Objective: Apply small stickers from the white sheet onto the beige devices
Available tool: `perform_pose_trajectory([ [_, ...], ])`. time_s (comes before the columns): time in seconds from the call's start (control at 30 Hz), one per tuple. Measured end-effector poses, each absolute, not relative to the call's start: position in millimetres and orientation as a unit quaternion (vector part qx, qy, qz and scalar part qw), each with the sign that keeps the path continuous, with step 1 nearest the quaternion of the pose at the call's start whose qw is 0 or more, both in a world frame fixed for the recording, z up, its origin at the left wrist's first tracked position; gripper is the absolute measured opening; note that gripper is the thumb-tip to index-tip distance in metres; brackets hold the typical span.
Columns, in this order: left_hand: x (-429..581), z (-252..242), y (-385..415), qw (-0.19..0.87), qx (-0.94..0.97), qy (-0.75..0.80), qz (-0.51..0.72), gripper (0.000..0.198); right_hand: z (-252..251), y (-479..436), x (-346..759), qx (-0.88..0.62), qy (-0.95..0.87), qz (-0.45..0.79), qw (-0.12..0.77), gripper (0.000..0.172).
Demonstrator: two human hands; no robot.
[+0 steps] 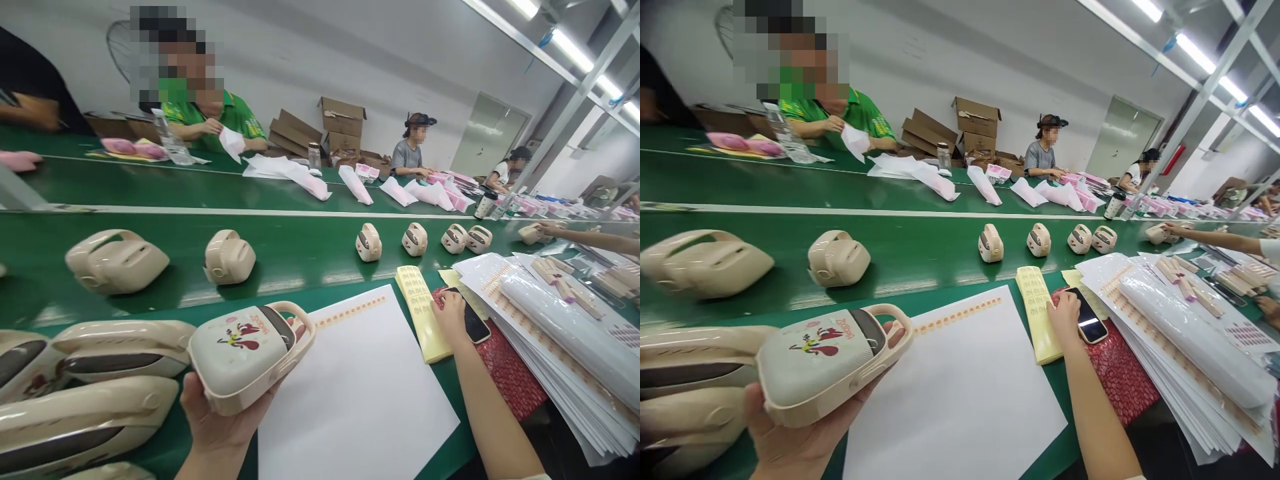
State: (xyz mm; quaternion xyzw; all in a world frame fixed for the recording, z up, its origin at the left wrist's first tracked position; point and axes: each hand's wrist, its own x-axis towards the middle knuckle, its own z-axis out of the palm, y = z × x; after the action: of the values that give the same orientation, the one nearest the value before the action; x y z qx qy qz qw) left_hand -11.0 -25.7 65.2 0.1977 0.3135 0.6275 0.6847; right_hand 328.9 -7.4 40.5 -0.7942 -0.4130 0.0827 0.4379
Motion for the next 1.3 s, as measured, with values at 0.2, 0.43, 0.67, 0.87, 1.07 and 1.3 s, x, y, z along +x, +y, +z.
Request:
perform_pose_trajectory([
  [0.2,-17.1,56.6,-14.3,0.714,0.107,0.227,0.653,0.051,45.5,17.4,221.6,-0.587,-0.712,0.07,0.379,0.014],
  [0.43,-24.6,35.1,-7.9,0.731,0.115,0.186,0.647,0.057,30.0,67.4,119.8,-0.565,-0.708,0.257,0.338,0.015],
  [0.67,-13.7,35.9,-6.3,0.695,0.135,0.218,0.672,0.079,43.2,71.7,135.1,-0.59,-0.626,0.328,0.39,0.009],
  [0.87,3.4,34.9,-14.6,0.683,0.163,0.262,0.662,0.08,76.5,34.8,153.0,-0.468,-0.46,0.499,0.566,0.021],
  [1.07,15.2,19.4,-19.8,0.789,0.117,0.095,0.595,0.065,66.4,-7.5,137.4,-0.445,-0.389,0.54,0.6,0.025],
  [1.3,20.5,8.2,-16.6,0.803,0.163,-0.115,0.562,0.051,60.9,-19.8,127.5,-0.503,-0.455,0.429,0.596,0.022],
])
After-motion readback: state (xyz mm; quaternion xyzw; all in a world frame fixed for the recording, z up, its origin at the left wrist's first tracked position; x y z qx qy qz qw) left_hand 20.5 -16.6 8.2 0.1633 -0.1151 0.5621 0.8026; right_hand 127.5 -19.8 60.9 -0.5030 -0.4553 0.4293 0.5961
